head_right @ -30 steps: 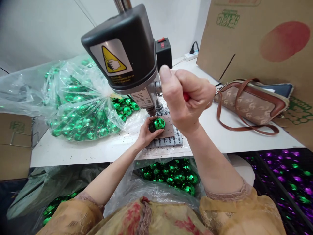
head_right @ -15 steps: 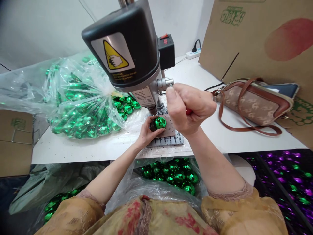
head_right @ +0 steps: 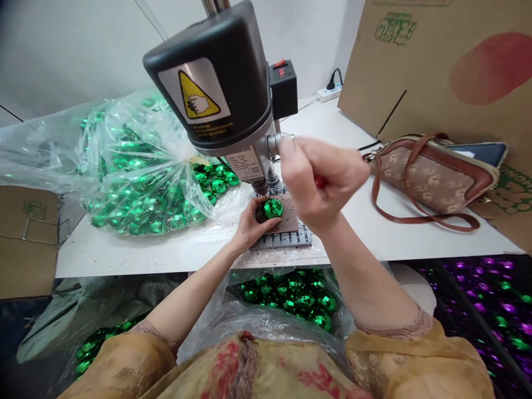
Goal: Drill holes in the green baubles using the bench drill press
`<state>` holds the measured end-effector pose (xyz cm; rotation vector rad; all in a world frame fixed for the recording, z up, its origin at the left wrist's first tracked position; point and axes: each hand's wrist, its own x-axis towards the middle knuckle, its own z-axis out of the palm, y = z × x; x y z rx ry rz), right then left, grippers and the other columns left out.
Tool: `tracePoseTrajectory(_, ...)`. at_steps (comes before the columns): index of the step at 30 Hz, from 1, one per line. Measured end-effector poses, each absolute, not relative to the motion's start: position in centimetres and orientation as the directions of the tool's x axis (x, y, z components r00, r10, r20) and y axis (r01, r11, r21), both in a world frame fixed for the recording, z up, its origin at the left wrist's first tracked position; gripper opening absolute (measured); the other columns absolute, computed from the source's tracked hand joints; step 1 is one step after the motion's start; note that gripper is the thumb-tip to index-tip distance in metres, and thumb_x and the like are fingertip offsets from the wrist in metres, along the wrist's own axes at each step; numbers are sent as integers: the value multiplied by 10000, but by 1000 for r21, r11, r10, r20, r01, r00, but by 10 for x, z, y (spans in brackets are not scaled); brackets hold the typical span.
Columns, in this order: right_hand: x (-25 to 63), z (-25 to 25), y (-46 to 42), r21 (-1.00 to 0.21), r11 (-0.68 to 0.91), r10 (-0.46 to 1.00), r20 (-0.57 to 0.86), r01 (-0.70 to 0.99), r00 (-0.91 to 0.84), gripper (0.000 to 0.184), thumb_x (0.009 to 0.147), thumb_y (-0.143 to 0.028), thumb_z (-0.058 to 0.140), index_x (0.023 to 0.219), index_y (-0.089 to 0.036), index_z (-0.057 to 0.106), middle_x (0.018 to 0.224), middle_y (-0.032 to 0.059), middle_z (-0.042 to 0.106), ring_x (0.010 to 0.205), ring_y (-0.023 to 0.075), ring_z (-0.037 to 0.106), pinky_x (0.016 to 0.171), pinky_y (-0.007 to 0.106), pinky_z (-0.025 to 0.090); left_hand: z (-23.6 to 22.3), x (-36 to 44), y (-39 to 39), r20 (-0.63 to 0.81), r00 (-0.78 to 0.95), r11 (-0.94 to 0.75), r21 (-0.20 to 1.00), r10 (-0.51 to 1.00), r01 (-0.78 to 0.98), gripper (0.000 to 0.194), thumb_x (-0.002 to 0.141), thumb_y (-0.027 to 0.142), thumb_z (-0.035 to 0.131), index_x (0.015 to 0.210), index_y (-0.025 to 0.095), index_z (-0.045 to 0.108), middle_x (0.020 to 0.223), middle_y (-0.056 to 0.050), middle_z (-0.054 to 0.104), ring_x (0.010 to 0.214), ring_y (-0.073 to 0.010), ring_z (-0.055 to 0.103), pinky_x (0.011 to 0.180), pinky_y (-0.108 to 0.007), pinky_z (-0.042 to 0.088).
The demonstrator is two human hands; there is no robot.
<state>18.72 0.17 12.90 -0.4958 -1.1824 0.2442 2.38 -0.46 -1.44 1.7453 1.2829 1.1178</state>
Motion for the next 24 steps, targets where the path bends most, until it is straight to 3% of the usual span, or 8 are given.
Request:
tracePoseTrajectory(3,182,161,7,-392,919,370,816,-46,445,515,863,-273,678,482,-199,339,421,-57,284,382,60,290,420,291,191,-5,26,-11,255,68,-260,874,965,411,514,726,395,852,1136,214,601,1098,-77,673,1044,-263,638,929,-416,511)
tracePoseTrajectory(6,180,176,13,-396,915,390,820,-78,418,539,855,-444,692,493,-223,360,417,-57,291,383,65,284,438,309,170,12,16,-36,328,49,-308,811,943,498,453,743,393,835,1091,216,605,1048,-69,674,995,-249,639,889,-394,508)
tracePoseTrajectory(10,183,177,11,-496,866,477,787,-57,391,611,810,-744,555,505,-242,388,463,-22,358,431,83,332,507,328,196,22,-18,-98,310,486,-561,622,817,546,456,797,441,791,1154,234,597,998,-64,678,906,-223,643,796,-350,515)
tracePoseTrajectory(14,182,176,7,-517,852,503,759,-88,413,682,769,-904,343,517,-271,341,460,-25,305,421,85,312,517,340,155,7,-53,-152,96,845,-845,178,525,505,400,898,363,686,1262,237,580,1052,-86,693,900,-241,640,780,-374,507)
tracePoseTrajectory(16,181,175,7,-520,849,509,753,-96,417,653,776,-858,445,518,-267,343,454,-25,325,417,89,337,509,340,157,-1,-64,-160,78,887,-891,45,454,452,401,912,354,664,1282,224,580,1134,-105,690,951,-249,640,824,-383,512)
tracePoseTrajectory(19,181,173,8,-496,864,480,760,-86,438,540,828,-586,663,530,-248,365,449,-41,344,393,86,333,473,330,185,-2,-72,-138,287,821,-857,0,494,516,291,952,279,585,1239,229,596,1106,-99,695,937,-231,635,829,-372,520)
tracePoseTrajectory(21,181,171,9,-453,889,435,782,-71,446,472,867,-355,689,532,-236,378,439,-54,332,377,81,332,450,314,194,4,-75,-103,446,658,-757,72,607,649,263,953,173,518,1188,242,613,1059,-91,693,934,-226,636,837,-375,519)
tracePoseTrajectory(24,180,170,8,-432,900,409,799,-52,441,435,912,-168,585,532,-220,379,443,-58,325,396,72,351,459,288,216,15,-76,-27,522,358,-532,230,774,815,252,942,141,479,1119,222,640,1034,-109,675,1002,-259,626,912,-419,499)
